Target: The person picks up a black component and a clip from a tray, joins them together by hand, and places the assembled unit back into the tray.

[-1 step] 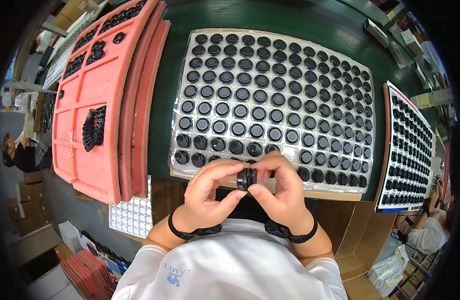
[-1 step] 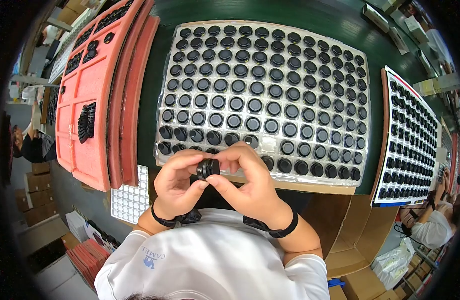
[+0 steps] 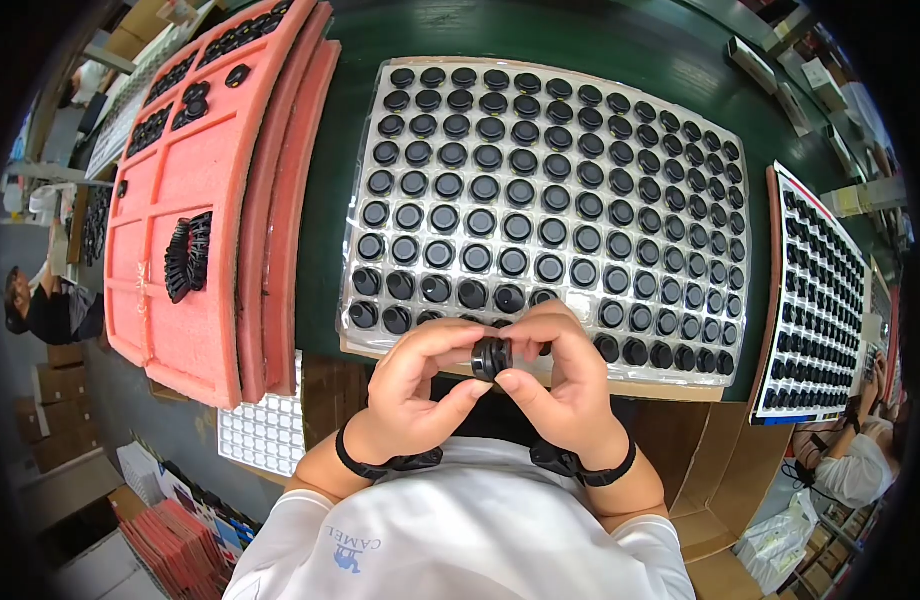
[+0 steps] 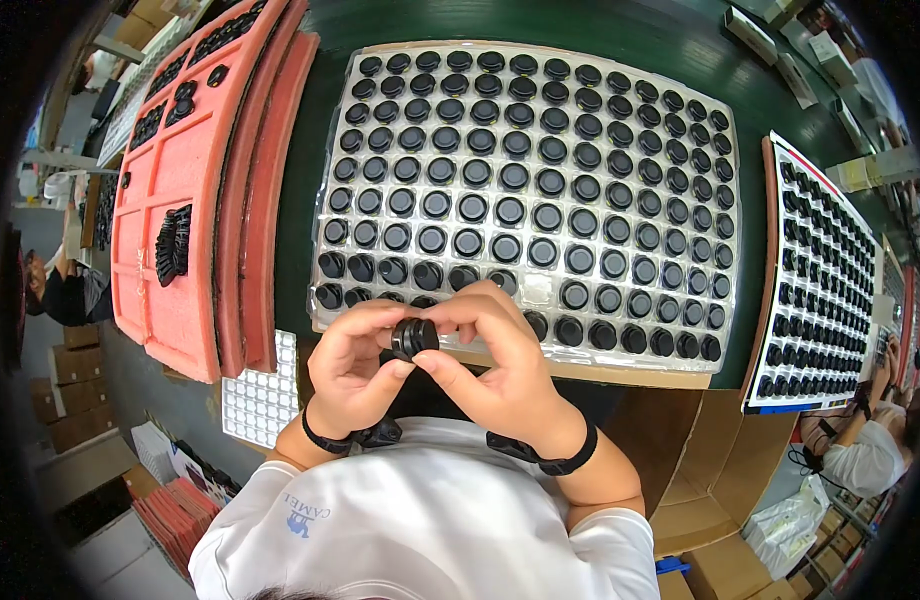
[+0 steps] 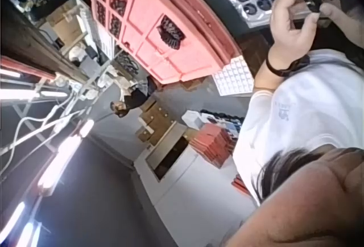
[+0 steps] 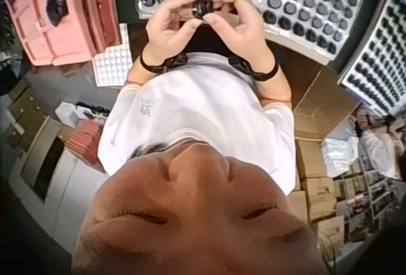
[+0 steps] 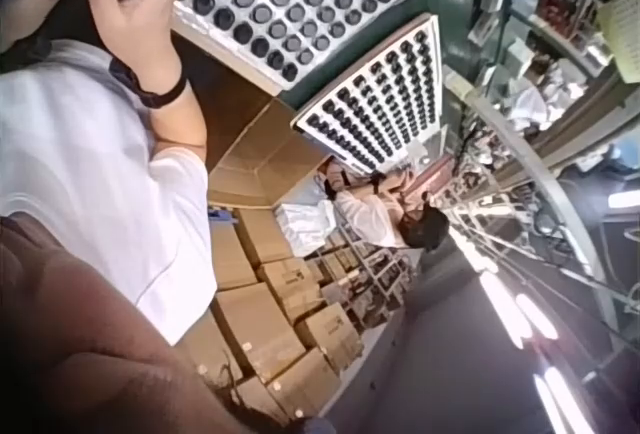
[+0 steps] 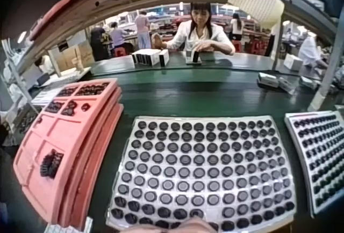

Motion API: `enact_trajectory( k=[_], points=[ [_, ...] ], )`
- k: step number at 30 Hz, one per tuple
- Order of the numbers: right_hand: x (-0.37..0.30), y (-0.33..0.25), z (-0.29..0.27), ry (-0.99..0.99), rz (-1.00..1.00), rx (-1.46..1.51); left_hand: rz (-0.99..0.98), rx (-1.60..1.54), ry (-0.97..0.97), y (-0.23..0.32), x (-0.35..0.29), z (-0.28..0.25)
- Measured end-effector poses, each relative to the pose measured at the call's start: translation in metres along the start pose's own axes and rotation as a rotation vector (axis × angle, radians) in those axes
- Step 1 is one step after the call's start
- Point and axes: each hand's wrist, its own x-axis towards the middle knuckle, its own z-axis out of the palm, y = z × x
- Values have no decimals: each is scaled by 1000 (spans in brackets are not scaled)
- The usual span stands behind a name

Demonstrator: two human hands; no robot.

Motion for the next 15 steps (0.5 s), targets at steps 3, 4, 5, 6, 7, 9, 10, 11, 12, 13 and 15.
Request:
enact_trajectory(
  k=[3,4,5,6,7,9,10,11,12,13,15],
  points=[
    [2,-1,-1,-11,-75,-111,-52,-71,-24,-1,-2,-2],
    [2,-1,0,-10,-80,-110,-46,-72,-44,-3,-3,-4],
    [2,-2,-1,-10,-85,-109,-40,-73,-65,-4,-3,-4],
    [2,-2,-2,-8,-82,-112,-41,-77,-67,-3,-2,-3],
    [2,-2,-3,-12,-74,-125,-69,-84,-64,-2,0,-1],
    [2,-3,-6,-21,-56,-152,-125,-100,-58,-2,4,2],
    [1,-3,-8,-18,-53,-156,-127,-105,-61,-3,5,2],
    [1,-2,-12,18,1,-190,-112,-73,-44,-4,6,1],
    [0,-1,-17,53,54,-224,-98,-41,-27,-5,6,0],
    [-2,-1,-23,92,110,-262,-84,-14,-15,-6,7,0],
    [-4,2,-40,124,112,-478,-88,-4,-19,-9,6,-4]
  ],
)
